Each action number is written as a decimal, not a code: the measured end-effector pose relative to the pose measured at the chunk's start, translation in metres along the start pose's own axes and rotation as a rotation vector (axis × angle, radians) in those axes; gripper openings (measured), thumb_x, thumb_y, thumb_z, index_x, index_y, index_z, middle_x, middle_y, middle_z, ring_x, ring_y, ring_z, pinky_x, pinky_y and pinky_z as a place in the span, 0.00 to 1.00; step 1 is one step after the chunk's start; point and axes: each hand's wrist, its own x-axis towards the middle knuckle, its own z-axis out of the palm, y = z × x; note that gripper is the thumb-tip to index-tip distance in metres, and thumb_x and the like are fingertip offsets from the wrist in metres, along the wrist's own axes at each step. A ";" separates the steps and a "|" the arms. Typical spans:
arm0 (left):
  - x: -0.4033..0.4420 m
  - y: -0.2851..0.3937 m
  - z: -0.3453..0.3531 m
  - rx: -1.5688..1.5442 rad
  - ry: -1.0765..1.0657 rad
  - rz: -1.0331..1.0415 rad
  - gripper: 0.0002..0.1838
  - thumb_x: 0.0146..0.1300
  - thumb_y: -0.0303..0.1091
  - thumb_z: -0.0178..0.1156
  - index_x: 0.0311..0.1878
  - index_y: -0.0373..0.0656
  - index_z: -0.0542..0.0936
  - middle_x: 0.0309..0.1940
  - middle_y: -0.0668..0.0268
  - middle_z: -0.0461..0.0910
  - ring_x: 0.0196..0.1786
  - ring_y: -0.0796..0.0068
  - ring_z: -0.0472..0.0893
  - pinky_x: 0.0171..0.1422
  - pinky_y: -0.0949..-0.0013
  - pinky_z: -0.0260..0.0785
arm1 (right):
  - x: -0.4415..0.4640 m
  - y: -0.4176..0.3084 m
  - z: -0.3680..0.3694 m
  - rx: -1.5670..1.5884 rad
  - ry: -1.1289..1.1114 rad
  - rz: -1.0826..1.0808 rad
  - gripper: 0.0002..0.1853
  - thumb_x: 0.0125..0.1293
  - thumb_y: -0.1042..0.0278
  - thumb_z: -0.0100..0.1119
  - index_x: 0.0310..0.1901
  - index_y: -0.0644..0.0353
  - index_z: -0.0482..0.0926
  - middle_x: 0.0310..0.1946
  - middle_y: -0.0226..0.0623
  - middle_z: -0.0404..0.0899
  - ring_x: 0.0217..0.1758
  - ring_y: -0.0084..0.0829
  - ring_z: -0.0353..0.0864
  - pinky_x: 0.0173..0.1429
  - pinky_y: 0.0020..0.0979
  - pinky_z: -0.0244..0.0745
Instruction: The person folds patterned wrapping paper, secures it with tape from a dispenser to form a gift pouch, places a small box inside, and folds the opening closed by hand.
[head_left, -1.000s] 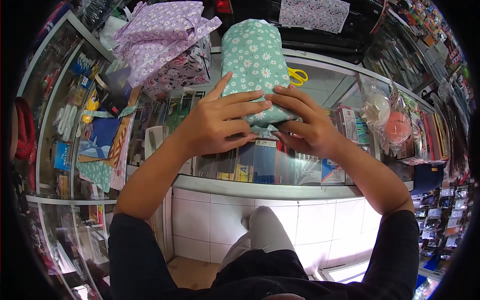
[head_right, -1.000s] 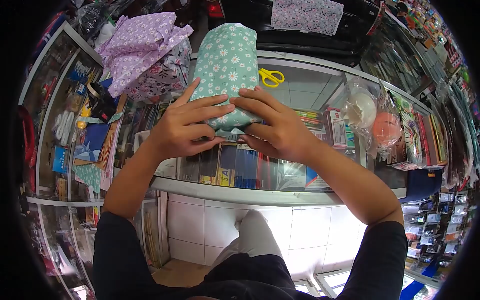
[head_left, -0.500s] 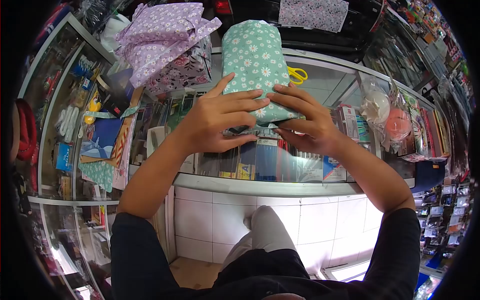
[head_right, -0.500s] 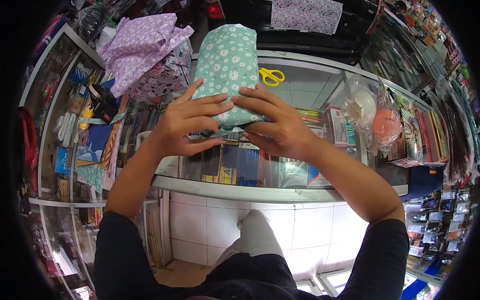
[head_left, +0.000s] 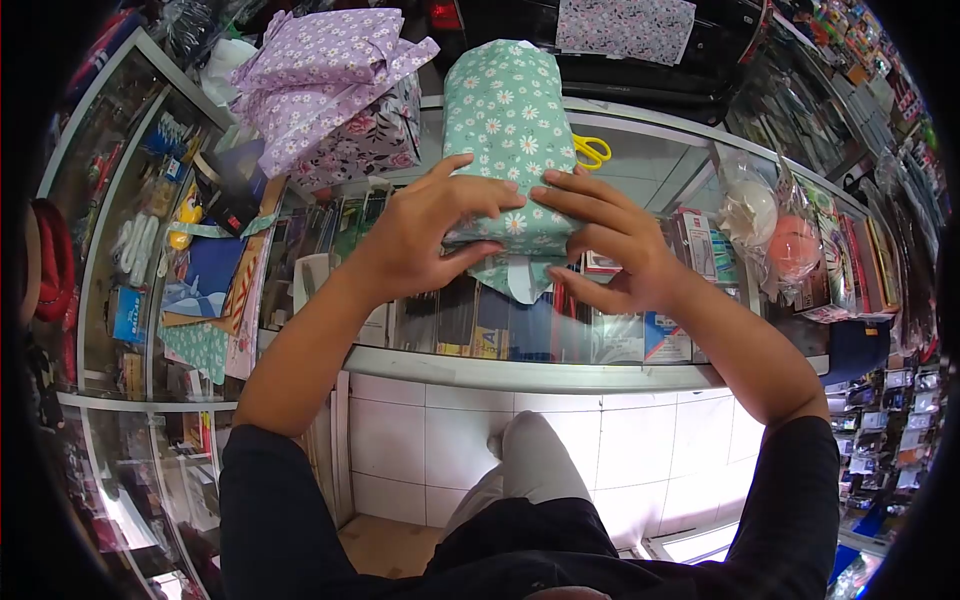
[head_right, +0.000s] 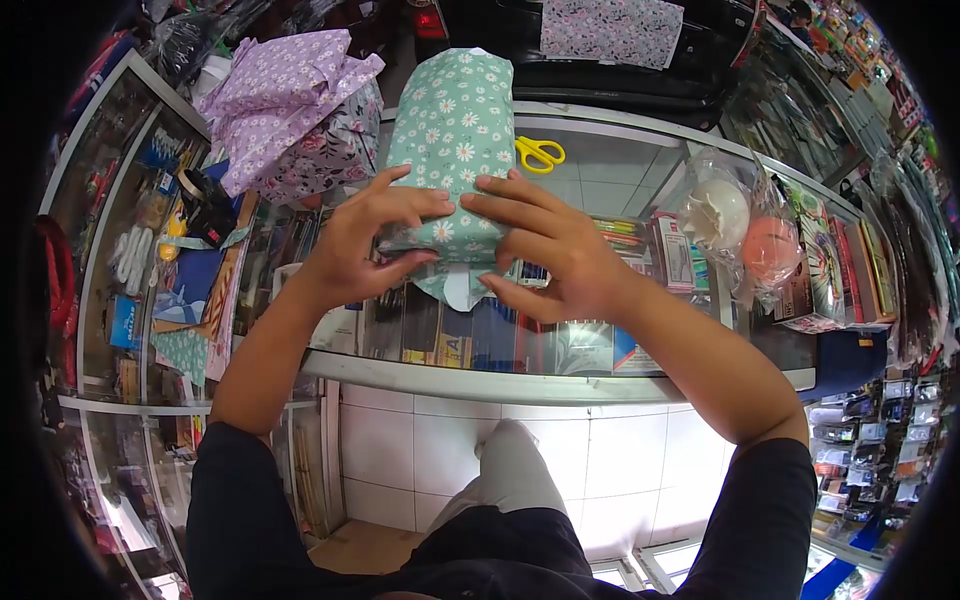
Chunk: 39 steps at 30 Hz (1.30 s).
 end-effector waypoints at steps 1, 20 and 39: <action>0.000 0.001 0.001 -0.022 -0.003 -0.050 0.30 0.54 0.27 0.78 0.61 0.47 0.79 0.62 0.65 0.85 0.67 0.58 0.83 0.82 0.40 0.62 | 0.000 0.001 0.003 -0.001 0.033 0.012 0.14 0.57 0.73 0.79 0.40 0.60 0.81 0.68 0.48 0.81 0.76 0.54 0.75 0.78 0.54 0.72; 0.008 0.006 -0.006 0.012 -0.142 -0.095 0.41 0.53 0.26 0.77 0.73 0.47 0.74 0.77 0.56 0.71 0.80 0.50 0.69 0.82 0.49 0.61 | -0.001 0.009 0.010 -0.173 -0.015 0.116 0.38 0.55 0.72 0.80 0.69 0.58 0.76 0.75 0.44 0.72 0.82 0.48 0.67 0.80 0.47 0.69; 0.004 0.007 -0.022 0.098 -0.301 0.024 0.06 0.46 0.29 0.77 0.28 0.48 0.89 0.76 0.59 0.75 0.81 0.52 0.68 0.85 0.32 0.51 | -0.001 0.006 0.014 -0.115 0.012 0.139 0.35 0.58 0.72 0.79 0.68 0.58 0.77 0.72 0.41 0.75 0.79 0.46 0.71 0.81 0.46 0.69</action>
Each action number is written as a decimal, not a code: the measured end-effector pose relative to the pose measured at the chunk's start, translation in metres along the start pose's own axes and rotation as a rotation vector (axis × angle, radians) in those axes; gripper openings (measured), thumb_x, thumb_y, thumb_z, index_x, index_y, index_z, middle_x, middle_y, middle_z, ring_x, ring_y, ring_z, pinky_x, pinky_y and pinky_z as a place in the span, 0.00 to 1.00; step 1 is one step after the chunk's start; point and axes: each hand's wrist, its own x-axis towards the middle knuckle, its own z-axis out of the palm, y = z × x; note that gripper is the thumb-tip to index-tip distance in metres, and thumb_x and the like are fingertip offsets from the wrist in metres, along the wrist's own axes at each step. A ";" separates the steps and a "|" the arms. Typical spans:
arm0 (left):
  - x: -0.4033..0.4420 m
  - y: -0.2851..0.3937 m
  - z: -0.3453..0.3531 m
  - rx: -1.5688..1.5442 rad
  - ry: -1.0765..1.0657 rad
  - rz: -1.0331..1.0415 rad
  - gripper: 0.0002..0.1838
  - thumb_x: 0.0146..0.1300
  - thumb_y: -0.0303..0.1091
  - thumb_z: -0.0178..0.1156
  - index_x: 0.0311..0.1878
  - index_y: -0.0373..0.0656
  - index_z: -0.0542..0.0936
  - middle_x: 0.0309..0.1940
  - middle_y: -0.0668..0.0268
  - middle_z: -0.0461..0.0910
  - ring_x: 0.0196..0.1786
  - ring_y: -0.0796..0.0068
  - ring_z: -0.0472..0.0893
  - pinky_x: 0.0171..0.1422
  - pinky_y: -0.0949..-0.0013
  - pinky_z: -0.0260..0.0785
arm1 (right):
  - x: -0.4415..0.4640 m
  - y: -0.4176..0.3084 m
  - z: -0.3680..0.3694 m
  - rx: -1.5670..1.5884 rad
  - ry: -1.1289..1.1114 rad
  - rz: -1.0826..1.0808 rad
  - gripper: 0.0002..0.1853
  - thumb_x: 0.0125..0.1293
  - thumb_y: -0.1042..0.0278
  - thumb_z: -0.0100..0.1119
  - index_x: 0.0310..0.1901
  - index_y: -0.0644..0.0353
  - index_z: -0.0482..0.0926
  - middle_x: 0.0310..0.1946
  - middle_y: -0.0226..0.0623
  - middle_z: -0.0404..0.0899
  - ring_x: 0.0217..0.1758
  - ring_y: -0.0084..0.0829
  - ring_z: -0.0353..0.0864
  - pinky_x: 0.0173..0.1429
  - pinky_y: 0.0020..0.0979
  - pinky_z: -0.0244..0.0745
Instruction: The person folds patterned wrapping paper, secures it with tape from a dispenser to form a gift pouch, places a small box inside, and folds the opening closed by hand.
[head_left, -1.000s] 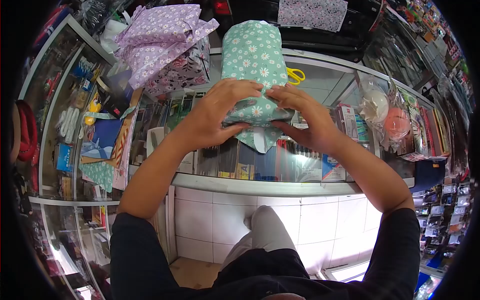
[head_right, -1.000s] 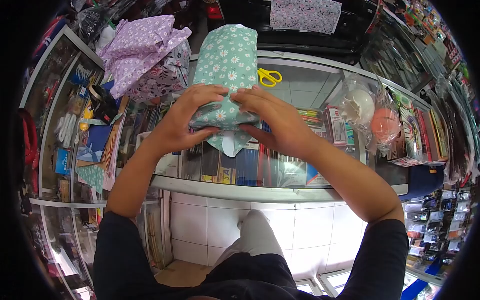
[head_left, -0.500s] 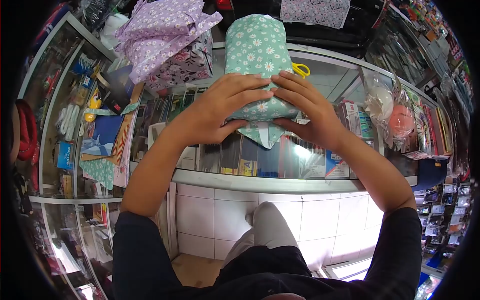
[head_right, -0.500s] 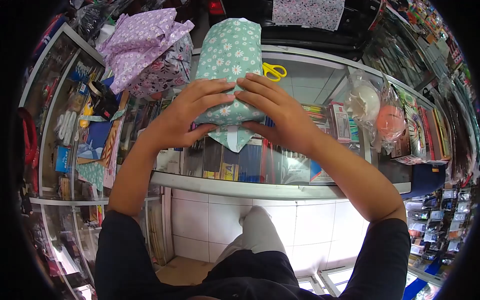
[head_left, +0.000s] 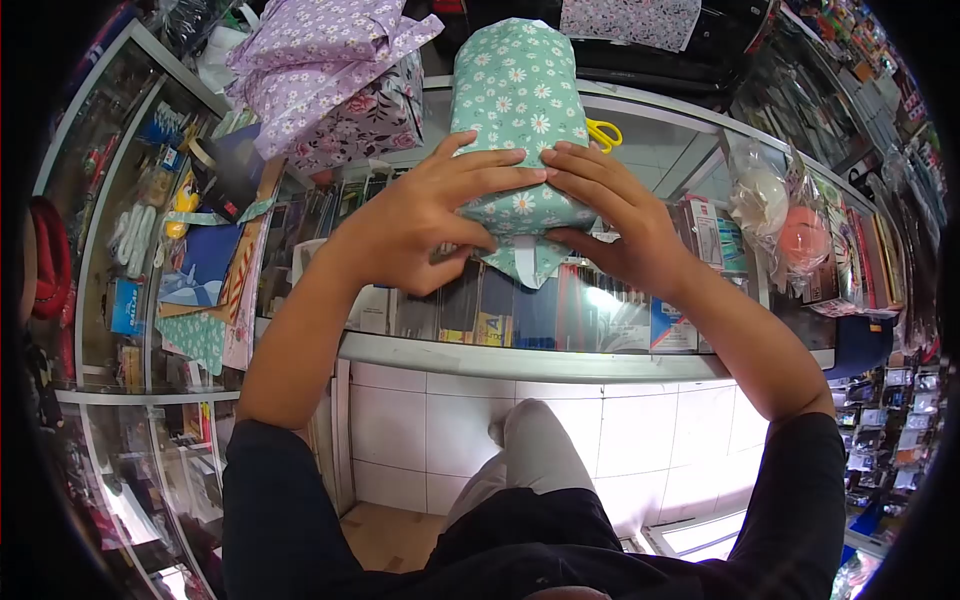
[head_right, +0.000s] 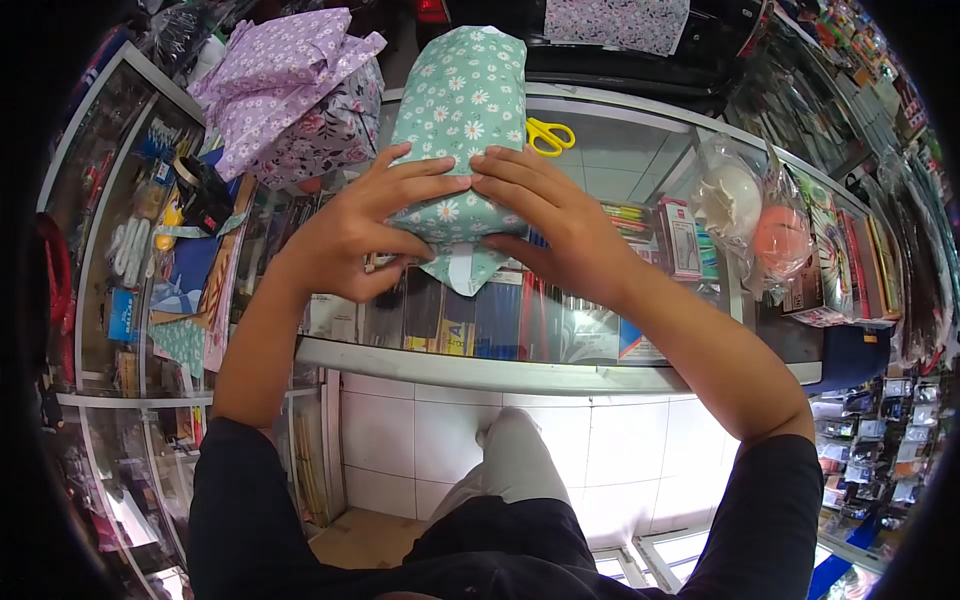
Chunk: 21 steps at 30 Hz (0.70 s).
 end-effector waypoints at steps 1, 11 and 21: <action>0.001 0.002 -0.001 -0.004 0.006 -0.001 0.08 0.45 0.33 0.79 0.29 0.49 0.90 0.75 0.59 0.75 0.81 0.52 0.68 0.85 0.32 0.51 | 0.000 0.000 0.000 -0.007 -0.001 0.002 0.35 0.58 0.72 0.79 0.68 0.58 0.78 0.72 0.41 0.76 0.79 0.46 0.71 0.81 0.46 0.70; 0.003 0.008 0.013 0.004 0.099 -0.019 0.11 0.44 0.39 0.82 0.27 0.50 0.89 0.75 0.64 0.75 0.81 0.50 0.68 0.86 0.25 0.42 | 0.000 0.001 0.001 0.005 0.017 -0.006 0.34 0.57 0.73 0.79 0.67 0.59 0.78 0.71 0.41 0.77 0.78 0.46 0.73 0.78 0.45 0.73; 0.008 0.017 0.021 0.134 0.136 0.011 0.08 0.43 0.31 0.80 0.26 0.49 0.88 0.74 0.75 0.78 0.82 0.51 0.67 0.85 0.19 0.34 | 0.001 0.000 -0.001 0.032 0.019 0.000 0.35 0.56 0.74 0.79 0.68 0.59 0.78 0.71 0.41 0.77 0.78 0.46 0.72 0.78 0.45 0.73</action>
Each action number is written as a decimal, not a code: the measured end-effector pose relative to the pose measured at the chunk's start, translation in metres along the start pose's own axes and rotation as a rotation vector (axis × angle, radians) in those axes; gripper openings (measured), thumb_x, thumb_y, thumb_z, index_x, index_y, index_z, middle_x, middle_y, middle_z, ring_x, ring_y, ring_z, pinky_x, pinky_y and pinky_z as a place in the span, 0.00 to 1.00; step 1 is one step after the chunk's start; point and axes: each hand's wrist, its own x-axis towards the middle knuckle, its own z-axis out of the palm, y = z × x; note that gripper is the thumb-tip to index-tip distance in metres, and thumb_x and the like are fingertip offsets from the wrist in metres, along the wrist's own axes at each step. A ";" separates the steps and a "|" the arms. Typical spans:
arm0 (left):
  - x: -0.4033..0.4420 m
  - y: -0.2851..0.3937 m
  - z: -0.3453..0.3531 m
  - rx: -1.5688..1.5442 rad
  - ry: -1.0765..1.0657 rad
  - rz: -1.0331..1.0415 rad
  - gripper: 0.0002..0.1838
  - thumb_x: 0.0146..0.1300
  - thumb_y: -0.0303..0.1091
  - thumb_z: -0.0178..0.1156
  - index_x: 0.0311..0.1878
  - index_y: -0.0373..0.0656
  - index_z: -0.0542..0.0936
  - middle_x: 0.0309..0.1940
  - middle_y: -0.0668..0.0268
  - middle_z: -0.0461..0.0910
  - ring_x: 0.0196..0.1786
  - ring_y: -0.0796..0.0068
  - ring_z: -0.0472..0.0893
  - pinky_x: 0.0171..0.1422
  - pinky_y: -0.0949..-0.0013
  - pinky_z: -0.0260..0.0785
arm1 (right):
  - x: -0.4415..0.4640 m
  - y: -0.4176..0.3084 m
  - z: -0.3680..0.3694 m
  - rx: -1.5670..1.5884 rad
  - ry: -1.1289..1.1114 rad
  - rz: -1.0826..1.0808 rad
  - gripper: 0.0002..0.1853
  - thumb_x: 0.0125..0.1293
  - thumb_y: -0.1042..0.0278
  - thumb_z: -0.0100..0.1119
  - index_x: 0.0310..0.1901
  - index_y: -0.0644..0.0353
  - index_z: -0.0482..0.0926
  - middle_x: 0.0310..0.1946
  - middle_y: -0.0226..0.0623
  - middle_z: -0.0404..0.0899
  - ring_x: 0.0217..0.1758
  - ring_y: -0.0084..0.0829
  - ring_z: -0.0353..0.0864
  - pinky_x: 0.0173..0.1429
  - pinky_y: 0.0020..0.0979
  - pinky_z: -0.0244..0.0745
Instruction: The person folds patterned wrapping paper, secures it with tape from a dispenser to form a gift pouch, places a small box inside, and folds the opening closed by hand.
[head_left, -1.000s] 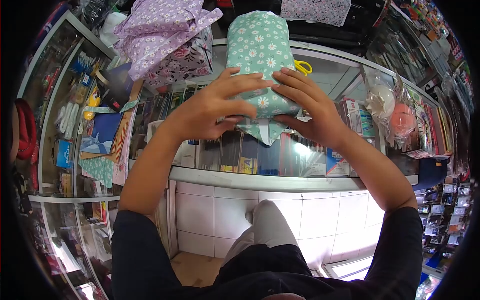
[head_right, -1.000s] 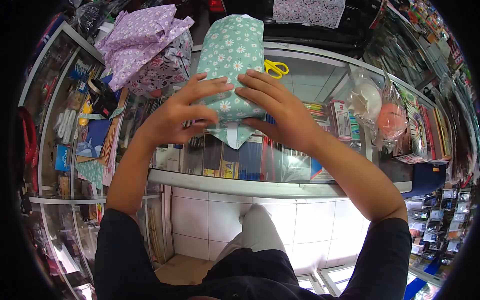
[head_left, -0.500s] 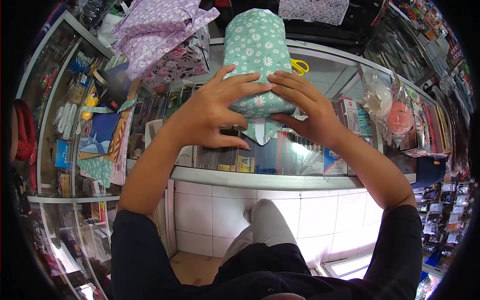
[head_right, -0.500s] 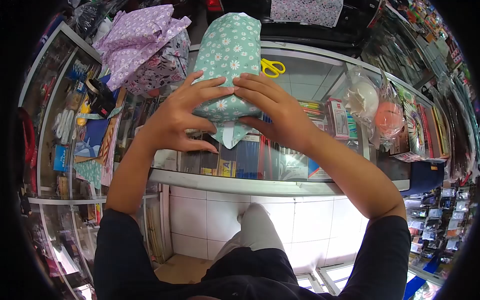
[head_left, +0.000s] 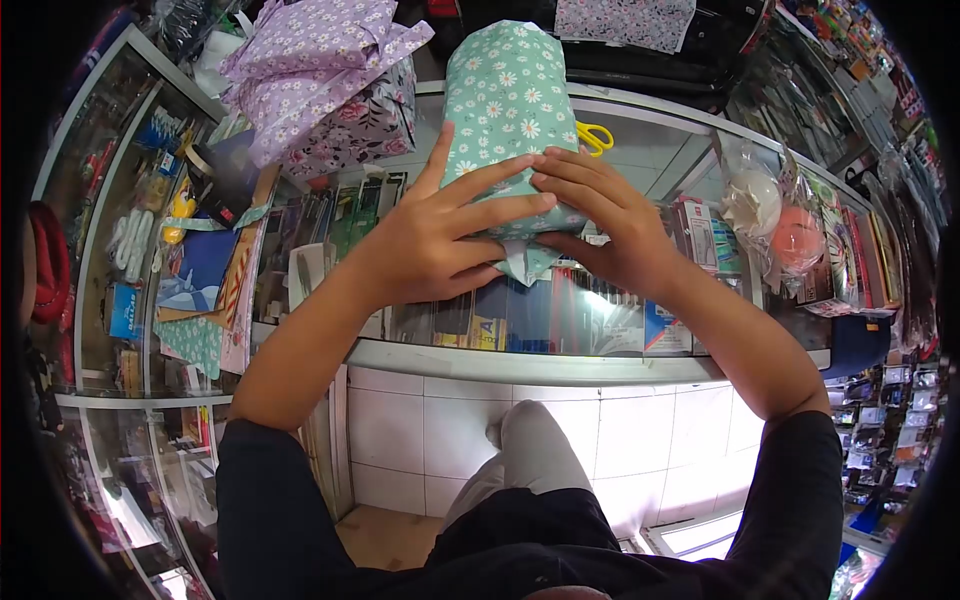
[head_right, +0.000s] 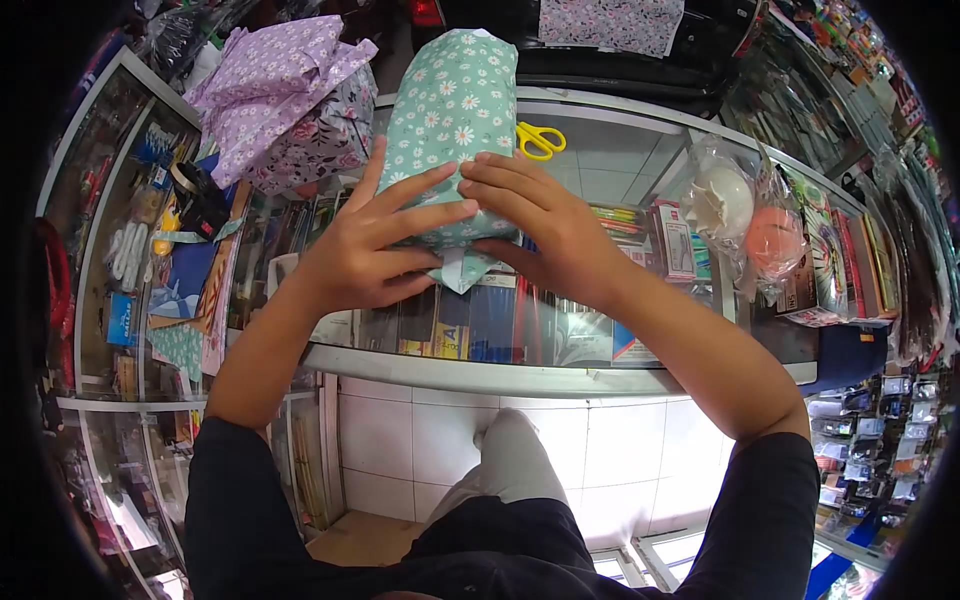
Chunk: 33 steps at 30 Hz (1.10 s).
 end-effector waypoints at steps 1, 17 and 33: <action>0.001 -0.001 0.001 -0.040 0.033 -0.015 0.08 0.44 0.30 0.79 0.26 0.49 0.87 0.72 0.72 0.79 0.81 0.51 0.70 0.85 0.20 0.38 | 0.000 0.000 0.000 -0.002 -0.002 -0.002 0.35 0.56 0.74 0.79 0.68 0.59 0.78 0.71 0.41 0.77 0.78 0.46 0.72 0.78 0.45 0.73; -0.002 -0.014 0.002 -0.165 0.105 0.002 0.07 0.56 0.26 0.75 0.29 0.39 0.85 0.62 0.57 0.86 0.71 0.54 0.82 0.80 0.40 0.66 | 0.001 0.001 -0.006 -0.013 -0.046 -0.038 0.41 0.55 0.73 0.80 0.72 0.60 0.74 0.73 0.44 0.75 0.79 0.48 0.71 0.80 0.47 0.70; -0.003 -0.023 0.003 -0.172 0.134 0.075 0.11 0.56 0.25 0.77 0.41 0.43 0.86 0.63 0.58 0.86 0.70 0.54 0.83 0.76 0.41 0.70 | -0.006 0.008 0.008 0.210 0.042 0.083 0.40 0.61 0.70 0.80 0.73 0.58 0.68 0.71 0.46 0.75 0.76 0.49 0.74 0.78 0.44 0.74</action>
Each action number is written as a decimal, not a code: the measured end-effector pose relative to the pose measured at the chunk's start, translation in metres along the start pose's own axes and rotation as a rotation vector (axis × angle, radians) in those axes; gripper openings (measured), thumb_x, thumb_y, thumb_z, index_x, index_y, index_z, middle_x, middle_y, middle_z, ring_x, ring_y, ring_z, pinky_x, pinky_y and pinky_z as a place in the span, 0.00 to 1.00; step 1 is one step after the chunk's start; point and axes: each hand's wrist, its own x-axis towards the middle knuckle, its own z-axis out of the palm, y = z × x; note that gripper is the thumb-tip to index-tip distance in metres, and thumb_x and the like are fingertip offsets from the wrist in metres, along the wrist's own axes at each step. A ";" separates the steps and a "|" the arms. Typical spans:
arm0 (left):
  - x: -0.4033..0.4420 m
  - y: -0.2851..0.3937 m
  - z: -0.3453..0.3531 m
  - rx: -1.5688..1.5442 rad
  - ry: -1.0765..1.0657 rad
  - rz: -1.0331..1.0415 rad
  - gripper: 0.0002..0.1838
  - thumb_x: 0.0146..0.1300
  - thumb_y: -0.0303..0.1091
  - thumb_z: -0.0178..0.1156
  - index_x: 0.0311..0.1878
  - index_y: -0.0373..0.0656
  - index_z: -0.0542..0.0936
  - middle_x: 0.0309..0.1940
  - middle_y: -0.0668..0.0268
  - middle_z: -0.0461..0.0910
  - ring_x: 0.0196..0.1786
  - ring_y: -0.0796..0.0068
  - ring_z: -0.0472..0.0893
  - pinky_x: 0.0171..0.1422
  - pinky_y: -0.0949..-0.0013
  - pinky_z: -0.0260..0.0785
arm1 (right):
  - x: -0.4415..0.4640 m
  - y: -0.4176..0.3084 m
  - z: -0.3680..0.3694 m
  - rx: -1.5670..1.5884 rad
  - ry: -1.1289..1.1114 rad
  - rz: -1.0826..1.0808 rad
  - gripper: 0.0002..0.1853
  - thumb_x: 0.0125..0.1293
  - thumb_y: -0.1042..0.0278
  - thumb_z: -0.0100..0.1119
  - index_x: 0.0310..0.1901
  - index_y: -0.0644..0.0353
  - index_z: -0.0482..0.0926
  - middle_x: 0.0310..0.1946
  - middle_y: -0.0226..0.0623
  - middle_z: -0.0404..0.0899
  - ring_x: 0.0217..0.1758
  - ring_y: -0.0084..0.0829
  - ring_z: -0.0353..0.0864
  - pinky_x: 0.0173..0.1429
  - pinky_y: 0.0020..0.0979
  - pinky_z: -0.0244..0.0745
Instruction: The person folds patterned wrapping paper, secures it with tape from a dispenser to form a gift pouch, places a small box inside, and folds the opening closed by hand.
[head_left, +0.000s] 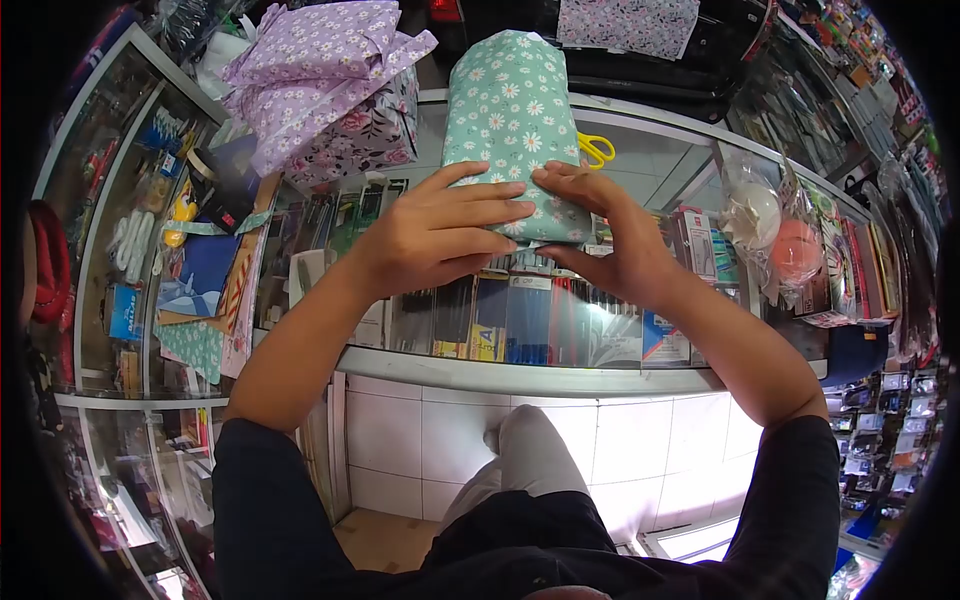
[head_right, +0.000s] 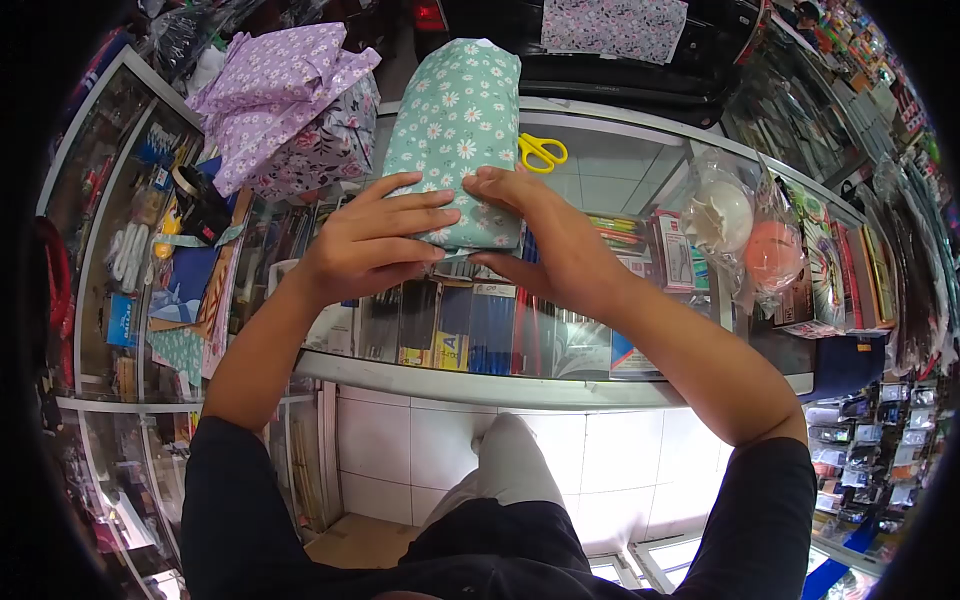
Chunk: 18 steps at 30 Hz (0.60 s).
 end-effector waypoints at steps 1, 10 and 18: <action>0.000 0.001 0.000 -0.004 -0.001 -0.009 0.12 0.57 0.25 0.76 0.43 0.43 0.86 0.62 0.58 0.87 0.70 0.54 0.83 0.76 0.41 0.70 | 0.000 0.000 0.000 0.003 0.002 -0.005 0.40 0.61 0.70 0.79 0.73 0.58 0.68 0.71 0.46 0.75 0.76 0.49 0.74 0.77 0.44 0.74; 0.007 0.010 0.005 -0.133 0.107 -0.256 0.22 0.58 0.27 0.76 0.57 0.40 0.85 0.64 0.57 0.85 0.71 0.55 0.81 0.77 0.49 0.69 | 0.000 0.000 0.001 -0.009 0.015 -0.007 0.37 0.62 0.71 0.78 0.71 0.59 0.69 0.70 0.46 0.77 0.76 0.49 0.75 0.76 0.43 0.75; 0.006 0.003 0.001 -0.009 -0.010 -0.175 0.29 0.63 0.30 0.73 0.68 0.38 0.82 0.68 0.55 0.82 0.72 0.55 0.79 0.75 0.54 0.70 | 0.005 -0.014 0.001 -0.040 0.037 0.027 0.37 0.61 0.71 0.79 0.69 0.62 0.71 0.68 0.45 0.78 0.74 0.48 0.77 0.75 0.42 0.77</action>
